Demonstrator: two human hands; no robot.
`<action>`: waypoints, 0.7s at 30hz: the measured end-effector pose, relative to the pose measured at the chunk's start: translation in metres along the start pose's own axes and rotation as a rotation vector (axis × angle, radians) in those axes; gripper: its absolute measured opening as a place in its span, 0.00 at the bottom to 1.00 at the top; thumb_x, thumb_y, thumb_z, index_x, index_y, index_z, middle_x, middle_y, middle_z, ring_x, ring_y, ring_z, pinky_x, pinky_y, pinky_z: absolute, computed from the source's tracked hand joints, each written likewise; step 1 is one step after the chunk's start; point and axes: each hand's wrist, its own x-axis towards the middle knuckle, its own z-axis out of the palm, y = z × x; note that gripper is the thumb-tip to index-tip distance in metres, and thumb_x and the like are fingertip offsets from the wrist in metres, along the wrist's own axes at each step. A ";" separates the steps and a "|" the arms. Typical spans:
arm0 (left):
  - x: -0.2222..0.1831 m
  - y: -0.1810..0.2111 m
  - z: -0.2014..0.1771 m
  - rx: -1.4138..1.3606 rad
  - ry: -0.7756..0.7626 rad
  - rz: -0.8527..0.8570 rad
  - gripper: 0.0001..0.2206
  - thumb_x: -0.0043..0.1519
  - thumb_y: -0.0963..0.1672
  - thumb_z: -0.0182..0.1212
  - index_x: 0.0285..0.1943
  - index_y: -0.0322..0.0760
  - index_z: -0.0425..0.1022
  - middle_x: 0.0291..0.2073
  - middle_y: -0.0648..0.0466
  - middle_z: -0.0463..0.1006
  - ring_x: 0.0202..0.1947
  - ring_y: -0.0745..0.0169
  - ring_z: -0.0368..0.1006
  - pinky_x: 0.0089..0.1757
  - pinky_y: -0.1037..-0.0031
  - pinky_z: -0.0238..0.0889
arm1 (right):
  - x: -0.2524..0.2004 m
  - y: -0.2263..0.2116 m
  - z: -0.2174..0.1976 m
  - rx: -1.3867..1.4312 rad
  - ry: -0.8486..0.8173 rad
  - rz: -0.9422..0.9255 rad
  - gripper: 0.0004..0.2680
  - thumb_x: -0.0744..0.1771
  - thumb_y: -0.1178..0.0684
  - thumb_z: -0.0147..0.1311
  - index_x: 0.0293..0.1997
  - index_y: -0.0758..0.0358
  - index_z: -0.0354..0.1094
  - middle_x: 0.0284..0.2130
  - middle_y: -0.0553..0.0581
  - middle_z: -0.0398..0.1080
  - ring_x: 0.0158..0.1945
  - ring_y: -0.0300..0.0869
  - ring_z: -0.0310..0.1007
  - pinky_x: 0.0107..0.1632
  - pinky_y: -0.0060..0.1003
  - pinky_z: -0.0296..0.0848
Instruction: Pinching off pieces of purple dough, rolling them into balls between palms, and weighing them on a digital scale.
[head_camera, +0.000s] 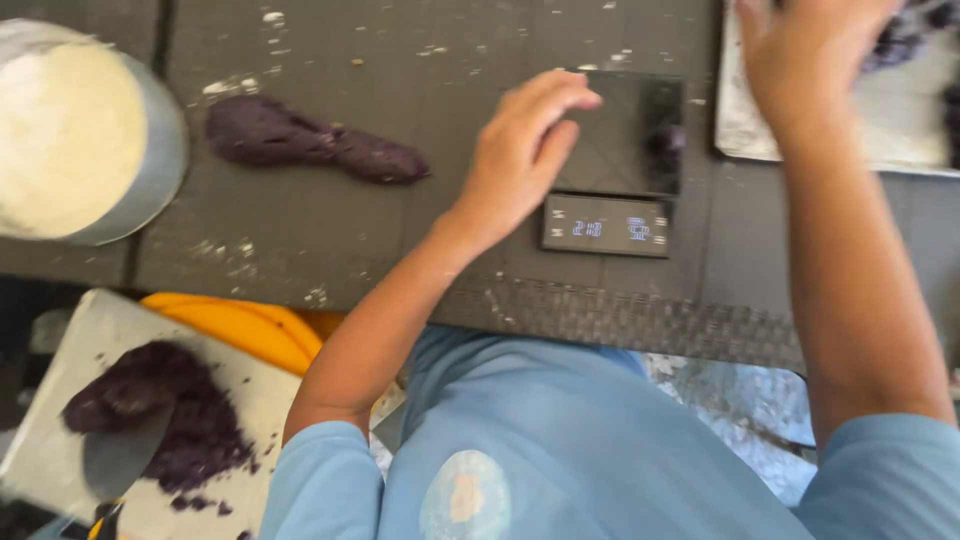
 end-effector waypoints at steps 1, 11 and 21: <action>-0.003 -0.001 -0.023 0.148 0.083 0.129 0.12 0.63 0.35 0.53 0.51 0.40 0.73 0.51 0.52 0.75 0.56 0.52 0.69 0.58 0.65 0.58 | 0.009 -0.037 -0.005 -0.002 -0.133 -0.059 0.08 0.71 0.42 0.60 0.47 0.53 0.75 0.36 0.63 0.72 0.41 0.61 0.62 0.47 0.51 0.53; -0.075 -0.040 -0.109 0.761 0.116 0.047 0.08 0.58 0.44 0.69 0.43 0.50 0.75 0.43 0.64 0.77 0.54 0.60 0.63 0.52 0.64 0.48 | -0.001 -0.282 0.028 0.586 -0.043 -0.263 0.10 0.61 0.44 0.64 0.35 0.57 0.74 0.29 0.51 0.63 0.37 0.44 0.59 0.37 0.39 0.55; -0.074 -0.040 -0.112 0.841 0.142 0.012 0.04 0.63 0.43 0.67 0.41 0.52 0.78 0.43 0.69 0.79 0.53 0.68 0.66 0.50 0.67 0.45 | 0.001 -0.275 0.012 0.603 0.200 -0.281 0.04 0.59 0.55 0.49 0.19 0.56 0.64 0.23 0.50 0.57 0.32 0.44 0.53 0.32 0.39 0.50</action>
